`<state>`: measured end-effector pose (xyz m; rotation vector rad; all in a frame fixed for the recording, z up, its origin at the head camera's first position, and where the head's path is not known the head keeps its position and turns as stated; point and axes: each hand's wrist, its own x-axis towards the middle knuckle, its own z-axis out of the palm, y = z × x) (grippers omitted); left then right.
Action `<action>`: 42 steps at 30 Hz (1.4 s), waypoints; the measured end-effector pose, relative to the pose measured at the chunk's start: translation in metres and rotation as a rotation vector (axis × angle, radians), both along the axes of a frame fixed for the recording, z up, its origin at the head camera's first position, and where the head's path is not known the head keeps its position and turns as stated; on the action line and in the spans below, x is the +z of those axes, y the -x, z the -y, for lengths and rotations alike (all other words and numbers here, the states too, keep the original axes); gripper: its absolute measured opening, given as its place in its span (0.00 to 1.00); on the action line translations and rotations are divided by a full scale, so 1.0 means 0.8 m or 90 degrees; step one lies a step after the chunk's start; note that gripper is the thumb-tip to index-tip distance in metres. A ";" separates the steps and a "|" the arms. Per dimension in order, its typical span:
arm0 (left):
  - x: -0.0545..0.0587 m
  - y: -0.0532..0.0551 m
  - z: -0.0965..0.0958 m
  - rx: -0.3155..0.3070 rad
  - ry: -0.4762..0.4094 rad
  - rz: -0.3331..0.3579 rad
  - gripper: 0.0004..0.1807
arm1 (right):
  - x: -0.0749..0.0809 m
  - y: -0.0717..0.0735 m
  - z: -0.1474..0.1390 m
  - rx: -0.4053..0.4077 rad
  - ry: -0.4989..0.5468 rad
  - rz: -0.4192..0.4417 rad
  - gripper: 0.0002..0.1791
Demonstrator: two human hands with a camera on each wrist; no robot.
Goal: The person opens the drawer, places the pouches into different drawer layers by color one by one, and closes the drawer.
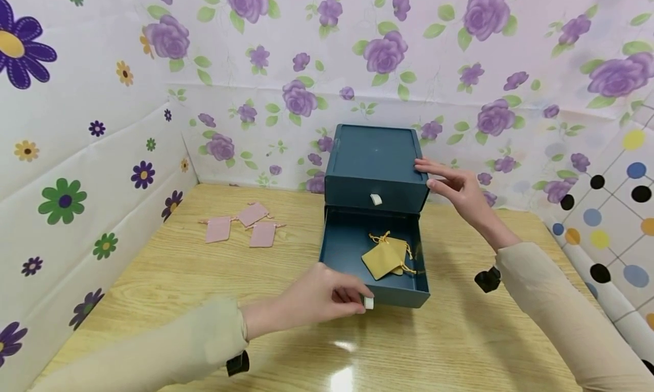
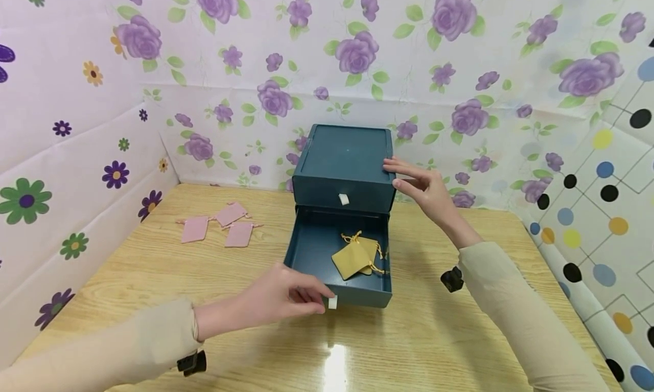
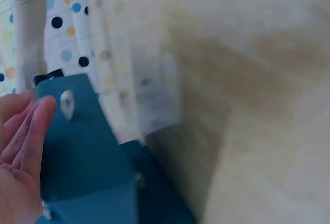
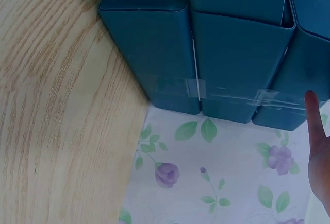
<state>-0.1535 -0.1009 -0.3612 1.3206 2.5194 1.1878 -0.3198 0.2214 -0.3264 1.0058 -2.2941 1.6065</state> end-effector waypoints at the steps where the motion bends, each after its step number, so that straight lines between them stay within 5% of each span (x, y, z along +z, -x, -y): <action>1: -0.005 -0.002 0.000 0.009 -0.005 0.013 0.11 | 0.000 0.000 0.000 0.000 0.000 0.001 0.20; 9: -0.032 -0.012 0.000 0.076 -0.027 0.108 0.16 | -0.001 0.000 0.000 0.002 0.004 -0.004 0.20; 23: -0.061 -0.017 -0.008 0.106 -0.119 0.215 0.18 | -0.001 0.001 0.001 0.006 0.011 -0.007 0.20; 31: -0.062 -0.019 -0.016 0.151 -0.133 0.200 0.14 | -0.002 0.001 -0.002 -0.001 0.009 -0.002 0.20; 42: -0.068 -0.021 -0.018 0.158 -0.161 0.198 0.13 | -0.001 0.001 -0.001 0.003 0.008 -0.001 0.20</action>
